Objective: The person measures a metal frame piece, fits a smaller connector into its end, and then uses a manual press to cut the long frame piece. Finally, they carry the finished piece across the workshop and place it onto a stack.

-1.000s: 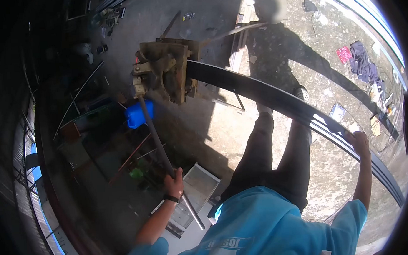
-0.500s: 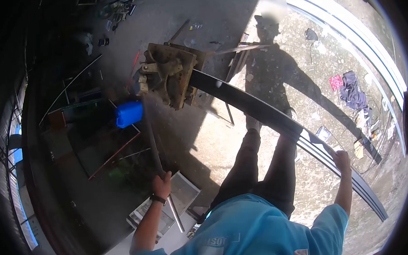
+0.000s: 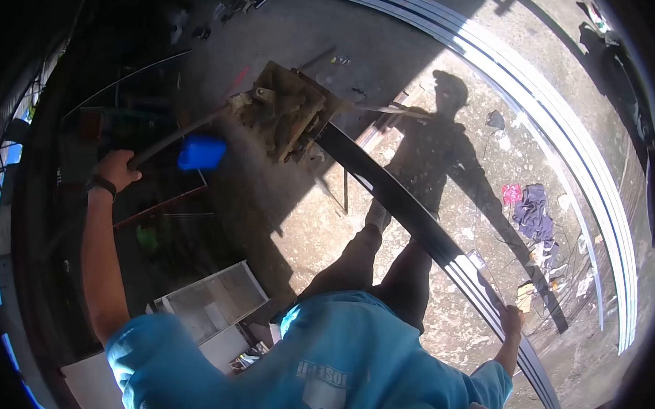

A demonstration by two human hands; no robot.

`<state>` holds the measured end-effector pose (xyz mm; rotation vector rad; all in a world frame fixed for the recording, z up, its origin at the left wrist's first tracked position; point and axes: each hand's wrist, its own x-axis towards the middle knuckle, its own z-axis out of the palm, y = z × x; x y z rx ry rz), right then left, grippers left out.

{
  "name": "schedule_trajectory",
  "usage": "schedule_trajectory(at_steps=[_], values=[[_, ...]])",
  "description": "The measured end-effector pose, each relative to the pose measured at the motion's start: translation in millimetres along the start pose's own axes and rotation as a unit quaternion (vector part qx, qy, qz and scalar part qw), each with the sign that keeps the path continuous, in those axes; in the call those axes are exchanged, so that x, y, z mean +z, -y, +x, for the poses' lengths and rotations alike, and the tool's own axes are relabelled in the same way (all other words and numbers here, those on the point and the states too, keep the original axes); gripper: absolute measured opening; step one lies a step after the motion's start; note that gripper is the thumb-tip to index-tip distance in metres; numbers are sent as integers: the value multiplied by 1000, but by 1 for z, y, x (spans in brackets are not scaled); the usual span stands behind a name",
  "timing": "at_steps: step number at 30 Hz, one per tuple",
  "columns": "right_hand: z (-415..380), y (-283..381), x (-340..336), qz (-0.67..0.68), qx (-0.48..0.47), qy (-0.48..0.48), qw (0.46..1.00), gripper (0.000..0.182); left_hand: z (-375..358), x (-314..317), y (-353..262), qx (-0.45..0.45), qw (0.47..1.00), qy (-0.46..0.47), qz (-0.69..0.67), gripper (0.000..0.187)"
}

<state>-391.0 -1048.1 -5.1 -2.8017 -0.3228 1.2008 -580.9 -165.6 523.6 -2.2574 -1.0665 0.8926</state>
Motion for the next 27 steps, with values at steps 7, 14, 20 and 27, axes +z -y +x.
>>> schedule_trajectory(at_steps=[7, 14, 20, 27], values=[[-18, -23, -35, 93, 12, -62, 994, 62, -34, 29, -12, -19, 995, -63, -72, 36], [19, 94, -136, 90, -51, -155, 983, 77, -18, 50, 33, -29, 977, -108, -181, 41], [57, 239, -269, 82, -76, -182, 977, 84, 7, 54, 37, -71, 947, -229, -212, 44], [129, 402, -382, 118, -127, -193, 966, 89, 42, 39, -45, -64, 782, -461, -415, 35]])
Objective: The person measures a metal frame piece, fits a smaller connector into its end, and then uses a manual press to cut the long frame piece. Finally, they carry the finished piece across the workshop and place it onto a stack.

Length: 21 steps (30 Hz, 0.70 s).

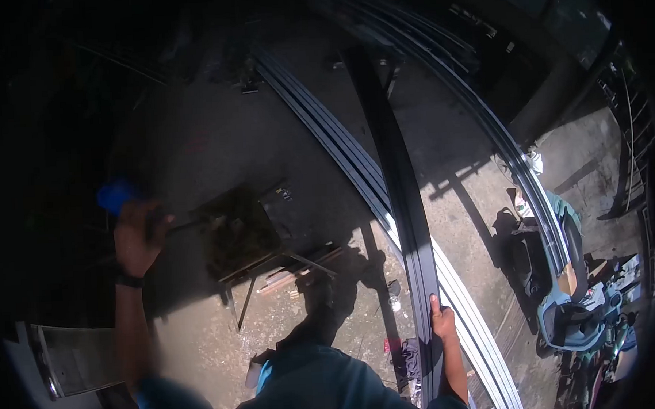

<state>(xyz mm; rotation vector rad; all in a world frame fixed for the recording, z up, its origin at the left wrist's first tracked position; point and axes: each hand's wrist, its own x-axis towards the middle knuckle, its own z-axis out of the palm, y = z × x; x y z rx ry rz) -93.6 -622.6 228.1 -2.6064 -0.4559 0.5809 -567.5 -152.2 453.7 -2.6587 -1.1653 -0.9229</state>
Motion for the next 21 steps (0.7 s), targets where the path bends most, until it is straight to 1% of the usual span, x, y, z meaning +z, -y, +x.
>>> schedule_trajectory(at_steps=[1, 2, 3, 4, 5, 6, 7, 8, 9, 10, 11, 12, 13, 14, 15, 17, 18, 20, 21], values=[[26, 6, 9, 10, -51, -43, 998, 92, -5, 35, -9, 45, 997, -38, -50, 36], [40, 37, 3, -12, -14, -9, 1000, 95, -10, 76, -27, -15, 987, 20, -157, 36], [52, 71, -5, -36, 21, 27, 999, 98, -16, 122, -54, -78, 956, 34, -280, 38], [75, 92, -7, -42, 9, 29, 999, 92, -13, 155, -75, -82, 932, 143, -323, 41], [97, 107, -3, -52, -1, 34, 998, 87, -27, 221, -86, -53, 879, 238, -410, 46], [116, 116, 5, -64, -10, 44, 997, 82, -29, 260, -113, -19, 854, 278, -440, 51], [134, 116, 13, -14, -89, 37, 995, 64, -30, 293, -145, -38, 791, 314, -525, 51], [157, 136, 16, -177, -241, 70, 952, 51, -20, 309, -181, -25, 722, 287, -629, 49], [176, 135, 24, -159, -343, 42, 925, 52, -15, 334, -207, -38, 706, 339, -621, 54], [198, 132, 31, -139, -443, 13, 886, 57, -9, 359, -232, -51, 689, 391, -608, 58], [204, 151, 31, -142, -513, -34, 846, 57, -4, 384, -257, -62, 673, 441, -591, 62], [225, 167, 39, -115, -412, 28, 903, 52, -7, 414, -284, -114, 634, 420, -640, 64], [251, 183, 48, -91, -303, 90, 944, 49, 15, 424, -298, -141, 587, 456, -654, 68], [270, 197, 53, -73, -241, 123, 960, 50, 38, 422, -307, -170, 534, 488, -669, 71], [287, 215, 56, -56, -176, 151, 971, 54, 74, 385, -306, -241, 520, 479, -665, 77], [290, 270, 51, -23, -149, 157, 976, 80, 139, 341, -288, -327, 479, 443, -683, 80], [304, 291, 51, -7, -134, 160, 978, 96, 139, 381, -294, -343, 469, 404, -707, 78], [352, 317, 58, -22, -120, 213, 969, 97, 140, 460, -307, -364, 444, 324, -752, 76], [377, 330, 64, -30, -112, 240, 964, 98, 142, 510, -310, -367, 408, 331, -768, 75]])
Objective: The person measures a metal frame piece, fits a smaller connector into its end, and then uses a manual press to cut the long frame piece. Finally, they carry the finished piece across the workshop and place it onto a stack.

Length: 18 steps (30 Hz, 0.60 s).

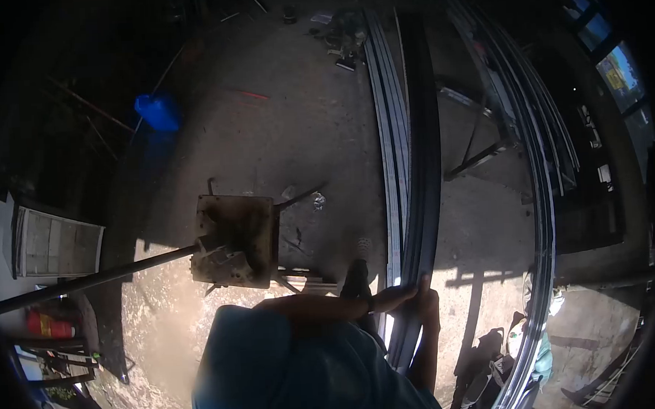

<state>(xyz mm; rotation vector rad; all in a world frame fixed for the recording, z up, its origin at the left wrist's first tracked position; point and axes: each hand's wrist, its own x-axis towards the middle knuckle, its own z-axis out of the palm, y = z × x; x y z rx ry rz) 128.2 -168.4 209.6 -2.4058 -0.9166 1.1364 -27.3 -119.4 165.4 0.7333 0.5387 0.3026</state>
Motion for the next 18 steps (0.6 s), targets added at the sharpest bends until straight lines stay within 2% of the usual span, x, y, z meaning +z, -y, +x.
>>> schedule_trajectory(at_steps=[1, 2, 5, 7, 9, 10, 12, 13, 14, 16, 18], values=[[26, 8, -6, -11, 8, 7, 1000, 98, 32, -9, 9, -12, 999, 21, -30, 74], [50, 17, -17, -23, 16, 10, 1000, 98, 44, -9, -22, -70, 997, -10, -34, 71], [116, 74, -44, -14, 9, 33, 999, 91, 112, -26, -66, -112, 989, -92, 21, 71], [159, 99, -69, -14, -22, 64, 998, 86, 155, -30, -85, -49, 990, -128, -31, 72], [197, 111, -89, -6, -95, 70, 993, 80, 188, -38, -104, -7, 986, -152, -63, 72], [210, 110, -93, -4, -133, 74, 988, 77, 206, -47, -110, 8, 986, -158, -55, 74], [240, 92, -103, 5, -138, 145, 980, 72, 235, -70, -124, -19, 984, -170, -41, 75], [253, 81, -107, 83, -42, 196, 976, 71, 250, -81, -132, -32, 983, -175, -38, 75], [287, 30, -94, 150, -37, 217, 964, 74, 253, -87, -152, -68, 982, -168, -61, 75], [305, -4, -94, 49, -93, 179, 978, 73, 281, -119, -158, -42, 984, -170, -38, 75], [323, 12, -101, -57, -129, 157, 977, 72, 285, -129, -186, -1, 983, -166, -72, 72]])
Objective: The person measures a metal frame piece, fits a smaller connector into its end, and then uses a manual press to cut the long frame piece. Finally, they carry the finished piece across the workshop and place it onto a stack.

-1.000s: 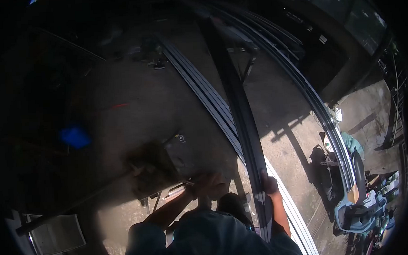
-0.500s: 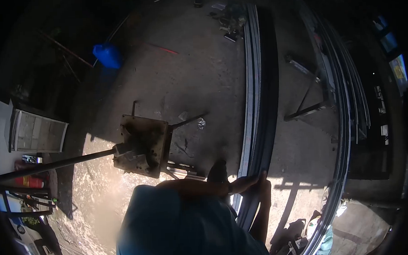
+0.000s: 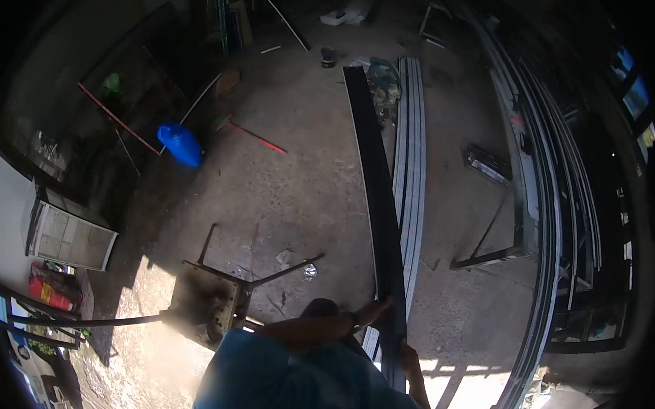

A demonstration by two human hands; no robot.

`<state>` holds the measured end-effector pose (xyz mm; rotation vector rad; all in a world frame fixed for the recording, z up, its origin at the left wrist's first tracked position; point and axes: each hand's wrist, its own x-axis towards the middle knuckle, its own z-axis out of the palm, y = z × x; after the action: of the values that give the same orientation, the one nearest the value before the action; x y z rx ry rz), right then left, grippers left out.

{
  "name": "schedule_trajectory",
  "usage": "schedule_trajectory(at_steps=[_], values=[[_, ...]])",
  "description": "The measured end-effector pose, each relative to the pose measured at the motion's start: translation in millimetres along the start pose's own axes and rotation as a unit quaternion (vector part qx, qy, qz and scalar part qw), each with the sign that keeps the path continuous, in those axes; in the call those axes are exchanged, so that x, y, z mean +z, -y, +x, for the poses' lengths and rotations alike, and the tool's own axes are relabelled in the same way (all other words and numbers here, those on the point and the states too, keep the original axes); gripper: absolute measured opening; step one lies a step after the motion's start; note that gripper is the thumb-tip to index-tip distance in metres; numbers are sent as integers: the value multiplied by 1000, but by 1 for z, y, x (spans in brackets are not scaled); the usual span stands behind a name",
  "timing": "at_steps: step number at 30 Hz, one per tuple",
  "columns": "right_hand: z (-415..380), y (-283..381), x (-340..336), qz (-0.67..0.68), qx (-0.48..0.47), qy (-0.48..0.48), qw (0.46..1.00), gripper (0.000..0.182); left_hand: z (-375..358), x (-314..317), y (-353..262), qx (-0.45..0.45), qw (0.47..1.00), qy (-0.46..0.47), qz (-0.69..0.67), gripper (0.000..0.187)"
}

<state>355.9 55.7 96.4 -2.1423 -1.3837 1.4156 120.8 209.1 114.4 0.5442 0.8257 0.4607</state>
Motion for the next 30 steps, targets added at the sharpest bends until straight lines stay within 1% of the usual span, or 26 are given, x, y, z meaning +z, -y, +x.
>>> schedule_trajectory(at_steps=[2, 4, 5, 6, 7, 9, 10, 11, 12, 13, 14, 15, 17, 19, 20, 21, 22, 23, 24, 25, 26, 28, 29, 30], values=[[14, 47, -17, -111, 2, 8, 994, 71, 12, -6, -22, -4, 999, 14, -46, 74], [43, 79, -25, -140, 7, -26, 990, 67, 18, -12, -62, -10, 995, 35, -88, 76], [57, 94, -30, -153, 12, -42, 987, 65, 28, -17, -79, 8, 994, 11, -112, 72], [72, 114, -37, -167, 14, -42, 985, 67, 37, -22, -92, 19, 991, -11, -132, 70], [88, 139, -43, -172, 23, -46, 984, 69, 46, -30, -105, 21, 989, -28, -144, 67], [114, 180, -47, -152, 47, -62, 985, 73, 76, -56, -130, -7, 985, -42, -167, 70], [136, 177, -47, -179, 22, -76, 981, 70, 91, -67, -144, -4, 984, -54, -169, 71], [144, 209, -56, -178, 28, -88, 980, 69, 104, -77, -160, -3, 983, -61, -170, 72], [163, 216, -58, -168, 43, -89, 981, 66, 117, -85, -173, 23, 979, -83, -186, 72], [157, 256, -70, -160, 29, -106, 981, 63, 128, -93, -188, 48, 974, -103, -198, 72], [164, 270, -75, -132, -1, -112, 985, 66, 130, -96, -211, 45, 970, -121, -206, 72], [162, 296, -87, -83, 4, -102, 991, 69, 129, -99, -239, 49, 965, -143, -213, 72], [157, 314, -103, -98, 57, -112, 987, 73, 138, -111, -283, 111, 955, -133, -240, 73], [152, 301, -114, -167, 160, -49, 972, 75, 146, -140, -326, 112, 962, -97, -229, 75], [139, 305, -121, -171, 198, -51, 964, 76, 156, -164, -340, 117, 964, -97, -216, 76], [130, 299, -121, -184, 181, -98, 961, 69, 171, -188, -350, 129, 964, -101, -210, 76], [131, 303, -120, -179, 160, -126, 963, 66, 181, -209, -361, 124, 964, -106, -209, 74], [138, 310, -122, -182, 131, -151, 963, 64, 193, -230, -364, 197, 947, -255, -2, 73], [149, 323, -128, -186, 121, -150, 963, 63, 207, -254, -369, 256, 860, -392, 202, 72], [160, 338, -135, -188, 110, -150, 964, 62, 217, -268, -380, 294, 712, -503, 392, 71], [176, 349, -142, -190, 101, -153, 965, 62, 211, -259, -399, 422, 669, -464, 398, 70], [216, 362, -146, -208, 73, -157, 963, 59, 203, -204, -432, 443, 716, -254, 475, 69], [235, 371, -147, -217, 62, -155, 962, 58, 205, -177, -447, 458, 695, -124, 541, 66], [252, 391, -155, -248, 59, -136, 957, 57, 214, -152, -459, 462, 658, 11, 594, 64]])
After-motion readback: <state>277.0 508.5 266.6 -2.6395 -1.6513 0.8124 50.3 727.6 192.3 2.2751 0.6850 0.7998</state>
